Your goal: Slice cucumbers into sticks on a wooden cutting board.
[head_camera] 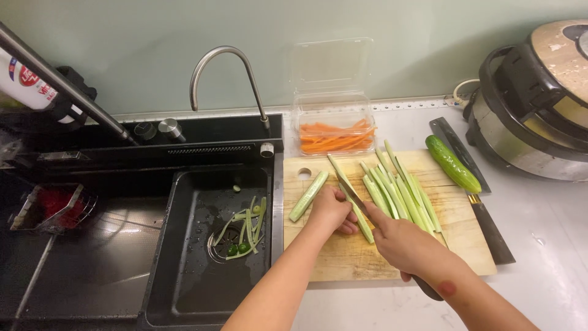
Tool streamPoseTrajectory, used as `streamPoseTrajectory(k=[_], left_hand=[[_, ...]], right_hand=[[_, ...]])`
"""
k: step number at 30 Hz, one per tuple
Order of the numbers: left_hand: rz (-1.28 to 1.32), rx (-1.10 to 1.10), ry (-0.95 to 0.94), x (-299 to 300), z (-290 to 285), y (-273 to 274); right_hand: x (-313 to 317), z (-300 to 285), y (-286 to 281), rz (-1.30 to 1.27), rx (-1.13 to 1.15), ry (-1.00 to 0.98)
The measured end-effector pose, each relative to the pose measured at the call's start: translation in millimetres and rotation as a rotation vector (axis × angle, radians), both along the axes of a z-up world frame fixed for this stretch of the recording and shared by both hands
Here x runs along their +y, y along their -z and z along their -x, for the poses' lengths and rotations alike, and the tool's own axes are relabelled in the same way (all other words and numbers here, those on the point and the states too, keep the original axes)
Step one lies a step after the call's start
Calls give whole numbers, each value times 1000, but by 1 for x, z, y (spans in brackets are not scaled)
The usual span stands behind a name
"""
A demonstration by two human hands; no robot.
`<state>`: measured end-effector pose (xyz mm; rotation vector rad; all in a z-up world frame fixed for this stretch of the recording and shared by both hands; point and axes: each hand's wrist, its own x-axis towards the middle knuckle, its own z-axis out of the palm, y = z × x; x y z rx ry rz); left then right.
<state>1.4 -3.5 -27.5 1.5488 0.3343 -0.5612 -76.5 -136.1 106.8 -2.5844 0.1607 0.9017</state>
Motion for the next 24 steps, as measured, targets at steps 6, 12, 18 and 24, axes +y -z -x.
streamPoseTrajectory(k=[6,12,18,24], left_hand=[[-5,-1,-6,-2,-2,8],[0,-22,-14,-3,-1,12],[-2,-9,-18,-2,0,8],[-28,2,-13,-4,-3,14]], right_hand=[[0,5,-15,-21,54,22],[-10,23,-19,-28,119,19],[-19,39,-17,-6,153,56],[-37,55,-12,-36,217,101]])
